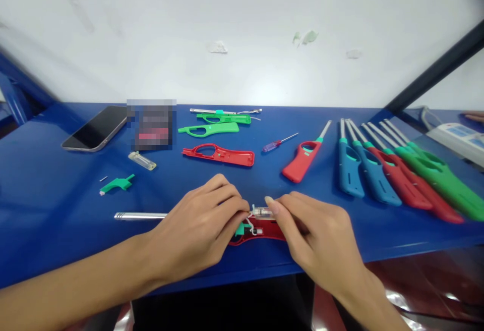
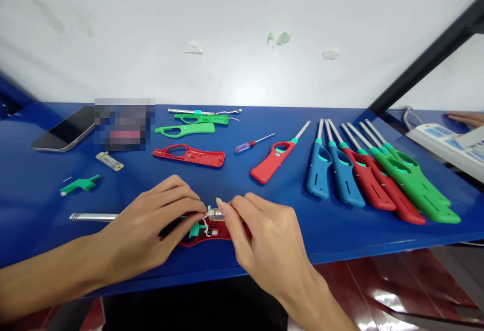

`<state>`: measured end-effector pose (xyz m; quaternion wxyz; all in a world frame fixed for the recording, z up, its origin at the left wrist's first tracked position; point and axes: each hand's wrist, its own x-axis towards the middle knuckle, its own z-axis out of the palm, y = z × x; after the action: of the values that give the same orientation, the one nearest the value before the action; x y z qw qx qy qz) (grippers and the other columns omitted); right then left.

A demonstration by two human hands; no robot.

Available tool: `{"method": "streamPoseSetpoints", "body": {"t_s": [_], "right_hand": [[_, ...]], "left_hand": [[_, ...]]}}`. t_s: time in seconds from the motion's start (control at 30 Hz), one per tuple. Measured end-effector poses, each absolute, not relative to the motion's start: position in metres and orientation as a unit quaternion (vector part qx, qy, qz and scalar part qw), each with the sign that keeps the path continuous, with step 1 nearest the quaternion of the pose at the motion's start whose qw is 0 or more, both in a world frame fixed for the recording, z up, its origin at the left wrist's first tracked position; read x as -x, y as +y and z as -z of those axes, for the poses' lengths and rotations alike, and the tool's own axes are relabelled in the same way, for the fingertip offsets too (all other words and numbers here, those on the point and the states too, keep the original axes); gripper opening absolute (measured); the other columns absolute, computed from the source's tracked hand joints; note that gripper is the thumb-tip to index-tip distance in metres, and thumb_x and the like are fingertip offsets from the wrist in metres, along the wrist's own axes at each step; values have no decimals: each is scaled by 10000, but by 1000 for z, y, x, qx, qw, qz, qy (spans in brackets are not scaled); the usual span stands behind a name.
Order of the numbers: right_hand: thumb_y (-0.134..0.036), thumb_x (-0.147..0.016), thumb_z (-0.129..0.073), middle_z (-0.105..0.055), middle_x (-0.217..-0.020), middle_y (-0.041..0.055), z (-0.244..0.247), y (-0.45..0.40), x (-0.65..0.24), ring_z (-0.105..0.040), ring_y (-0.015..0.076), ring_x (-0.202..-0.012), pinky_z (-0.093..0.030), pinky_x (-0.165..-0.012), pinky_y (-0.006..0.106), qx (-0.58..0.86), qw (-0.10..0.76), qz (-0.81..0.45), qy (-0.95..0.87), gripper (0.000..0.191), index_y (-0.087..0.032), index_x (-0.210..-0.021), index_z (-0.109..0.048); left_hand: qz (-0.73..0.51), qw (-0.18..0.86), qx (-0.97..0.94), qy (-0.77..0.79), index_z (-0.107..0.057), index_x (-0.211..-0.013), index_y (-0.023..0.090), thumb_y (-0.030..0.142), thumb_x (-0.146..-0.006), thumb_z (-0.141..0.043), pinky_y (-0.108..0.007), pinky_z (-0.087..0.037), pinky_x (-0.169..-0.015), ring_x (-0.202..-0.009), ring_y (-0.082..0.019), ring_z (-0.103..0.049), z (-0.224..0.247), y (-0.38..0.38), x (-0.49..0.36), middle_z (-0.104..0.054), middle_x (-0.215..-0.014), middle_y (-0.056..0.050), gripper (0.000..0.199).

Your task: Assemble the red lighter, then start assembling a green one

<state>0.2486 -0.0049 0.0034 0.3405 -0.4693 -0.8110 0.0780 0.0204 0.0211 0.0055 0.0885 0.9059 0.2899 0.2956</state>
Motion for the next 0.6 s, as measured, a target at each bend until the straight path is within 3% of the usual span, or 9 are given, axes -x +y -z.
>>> {"method": "streamPoseSetpoints", "body": {"t_s": [0.1, 0.17, 0.27, 0.43, 0.6], "right_hand": [[-276, -1086, -552, -544, -651, -57, -1, -7, -249, -442, 100, -513, -348, -564, 273, 482, 349, -68, -801, 184, -210, -952, -659], [-294, -1084, -564, -530, -628, -81, -1, -7, -250, -409, 98, -467, -353, -538, 259, 493, 349, -74, -793, 119, -218, -1102, -654], [-330, -1091, -559, -490, -580, -98, -2, -6, -251, -408, 94, -448, -347, -503, 242, 507, 340, -99, -786, 145, -241, -1007, -637], [-371, -1091, -562, -468, -545, -109, -6, -3, -253, -406, 70, -447, -342, -483, 223, 521, 324, -140, -777, 341, -239, -779, -520], [-385, -1092, -557, -419, -535, -117, -4, -2, -253, -368, 61, -451, -317, -487, 227, 524, 319, -139, -777, 398, -236, -740, -445]], "left_hand": [[-280, 77, -911, 292, -722, -1059, 97, 129, -1071, -519, -384, -565, -779, -860, -216, -593, -5, 22, -19, -724, -947, -95, 206], [-279, 74, -912, 291, -716, -1108, 93, 130, -1077, -500, -394, -575, -788, -869, -221, -603, -6, 22, -19, -729, -968, -100, 222], [-287, 80, -908, 296, -706, -1140, 98, 129, -1064, -509, -399, -575, -790, -879, -222, -605, -8, 19, -19, -728, -983, -97, 214], [-278, 99, -905, 307, -676, -1206, 118, 200, -1012, -603, -413, -570, -821, -930, -236, -598, -11, 15, -19, -710, -1053, -103, 223], [-258, 95, -917, 290, -626, -1290, 166, 325, -958, -722, -426, -566, -826, -957, -257, -598, -11, 13, -16, -685, -1135, -102, 381]]}}
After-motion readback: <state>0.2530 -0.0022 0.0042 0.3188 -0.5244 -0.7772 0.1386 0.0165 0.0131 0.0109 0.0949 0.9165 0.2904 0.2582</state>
